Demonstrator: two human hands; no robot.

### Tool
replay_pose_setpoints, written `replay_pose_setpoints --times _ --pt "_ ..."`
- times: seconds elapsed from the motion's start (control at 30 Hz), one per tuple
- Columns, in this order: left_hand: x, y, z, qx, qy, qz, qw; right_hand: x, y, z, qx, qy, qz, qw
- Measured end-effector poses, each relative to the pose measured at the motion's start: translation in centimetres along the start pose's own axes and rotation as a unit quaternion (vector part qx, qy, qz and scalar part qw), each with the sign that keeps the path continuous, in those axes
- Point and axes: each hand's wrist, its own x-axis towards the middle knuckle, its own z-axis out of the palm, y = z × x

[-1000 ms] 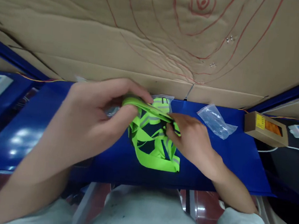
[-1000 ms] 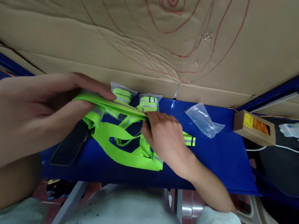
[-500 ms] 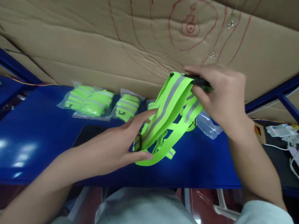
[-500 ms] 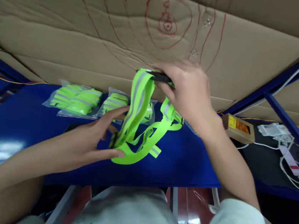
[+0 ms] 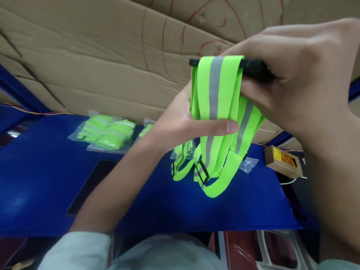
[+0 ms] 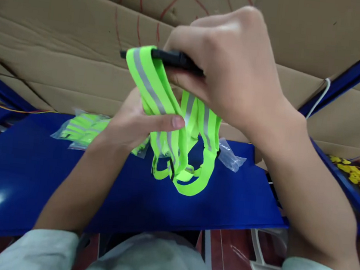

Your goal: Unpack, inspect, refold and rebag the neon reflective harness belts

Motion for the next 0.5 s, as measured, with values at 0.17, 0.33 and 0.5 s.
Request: replay_pose_setpoints --times 0.17,0.33,0.5 --pt "0.2 -2.2 0.7 -0.107 -0.083 -0.052 0.989 -0.2 -0.5 -0.1 0.04 0.096 0.046 0.994" --pt "-0.5 -3.5 2.5 -0.191 -0.125 -0.119 0.966 0.2 0.3 0.2 0.051 0.058 0.03 0.997" --pt "-1.9 -5.0 4.7 -0.228 -0.138 -0.204 0.942 0.2 1.5 1.7 0.053 0.038 0.061 0.996"
